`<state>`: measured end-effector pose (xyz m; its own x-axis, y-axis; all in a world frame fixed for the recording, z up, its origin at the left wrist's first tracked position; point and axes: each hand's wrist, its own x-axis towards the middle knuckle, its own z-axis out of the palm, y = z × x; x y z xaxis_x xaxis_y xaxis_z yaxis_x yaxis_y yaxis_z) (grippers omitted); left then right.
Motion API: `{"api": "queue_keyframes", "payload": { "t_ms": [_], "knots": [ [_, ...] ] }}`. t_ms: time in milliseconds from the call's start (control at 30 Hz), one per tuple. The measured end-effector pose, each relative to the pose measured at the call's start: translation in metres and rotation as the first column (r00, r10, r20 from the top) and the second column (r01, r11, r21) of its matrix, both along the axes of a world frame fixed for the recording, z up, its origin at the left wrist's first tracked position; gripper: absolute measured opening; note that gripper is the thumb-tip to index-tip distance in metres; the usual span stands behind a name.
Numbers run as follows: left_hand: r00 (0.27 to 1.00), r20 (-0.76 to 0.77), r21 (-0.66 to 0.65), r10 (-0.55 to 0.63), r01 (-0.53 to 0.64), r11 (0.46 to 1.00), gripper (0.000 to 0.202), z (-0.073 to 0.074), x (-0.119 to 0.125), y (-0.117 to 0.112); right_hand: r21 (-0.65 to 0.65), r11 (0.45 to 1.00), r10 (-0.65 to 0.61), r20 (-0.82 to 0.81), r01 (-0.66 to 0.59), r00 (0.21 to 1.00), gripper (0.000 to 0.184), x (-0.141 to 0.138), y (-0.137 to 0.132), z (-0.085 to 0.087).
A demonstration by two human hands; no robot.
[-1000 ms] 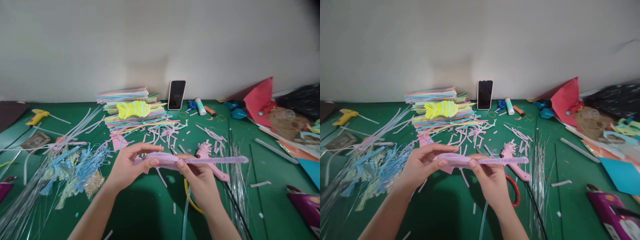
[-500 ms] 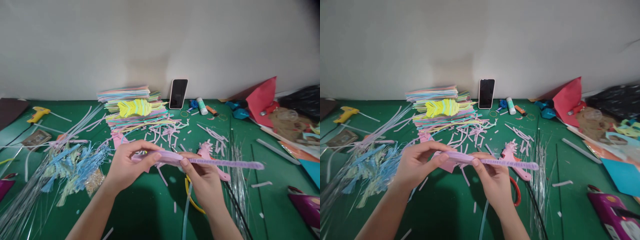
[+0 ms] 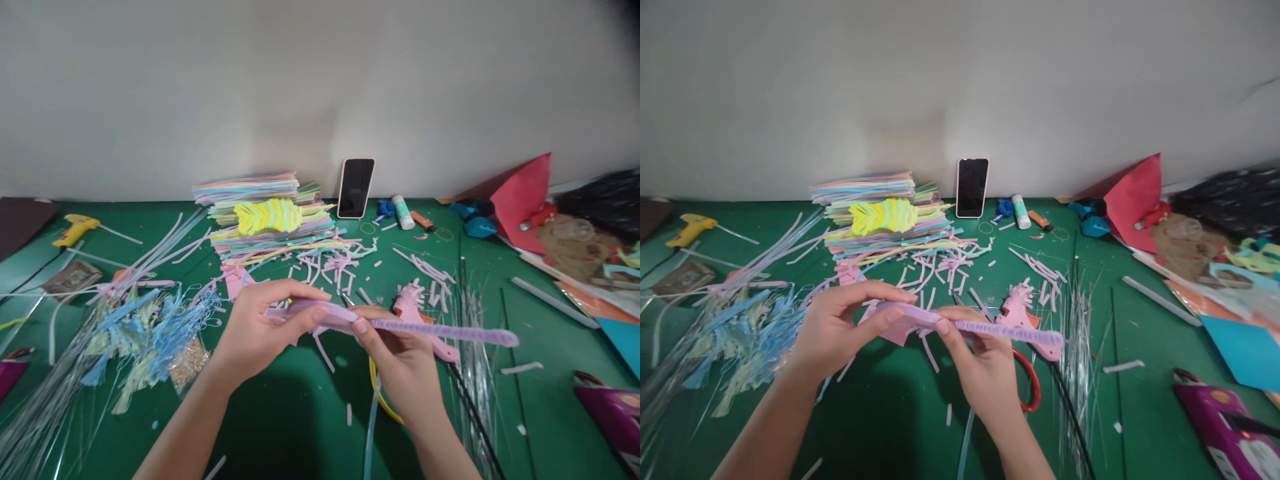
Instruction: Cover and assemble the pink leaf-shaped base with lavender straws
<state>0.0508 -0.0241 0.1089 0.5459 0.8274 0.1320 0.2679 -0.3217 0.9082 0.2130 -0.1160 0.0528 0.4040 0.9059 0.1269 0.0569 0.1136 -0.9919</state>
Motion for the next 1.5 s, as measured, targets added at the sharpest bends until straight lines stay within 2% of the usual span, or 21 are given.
{"api": "queue_keyframes", "payload": {
  "t_ms": [333, 600, 967, 1100, 1233, 1367, 1500],
  "knots": [
    [0.999, -0.04, -0.002, 0.005, -0.005, 1.0, 0.015, 0.002, -0.002, 0.0, -0.043, 0.998, 0.04, -0.04, -0.042, 0.998, 0.012, -0.001, -0.001, -0.001],
    [0.996, 0.019, -0.181, -0.092, 0.094, 0.979, 0.015, 0.003, 0.006, -0.001, -0.052, 0.992, 0.113, -0.1, -0.119, 0.989, 0.012, -0.005, 0.001, 0.002],
    [0.996, -0.089, -0.386, 0.006, -0.04, 0.922, 0.02, 0.008, 0.009, 0.003, -0.098, 0.985, 0.125, -0.156, -0.142, 0.98, 0.016, -0.006, 0.003, 0.002],
    [0.998, -0.034, -0.311, 0.049, -0.057, 0.949, 0.013, 0.01, 0.014, 0.01, -0.175, 0.978, 0.077, -0.224, -0.117, 0.972, 0.023, -0.006, 0.011, 0.003],
    [0.983, 0.035, -0.212, 0.183, -0.171, 0.962, 0.013, 0.009, 0.015, 0.015, -0.223, 0.959, 0.111, -0.28, -0.177, 0.954, 0.031, 0.0, 0.024, 0.012],
    [0.951, 0.096, -0.214, 0.293, -0.268, 0.939, 0.014, 0.002, 0.013, 0.017, -0.185, 0.963, 0.137, -0.284, -0.194, 0.949, 0.027, 0.002, 0.038, 0.019],
    [0.949, 0.122, -0.247, 0.292, -0.256, 0.935, 0.016, 0.0, 0.011, 0.02, -0.158, 0.974, 0.114, -0.263, -0.16, 0.958, 0.022, -0.002, 0.046, 0.019]
  ]
}}
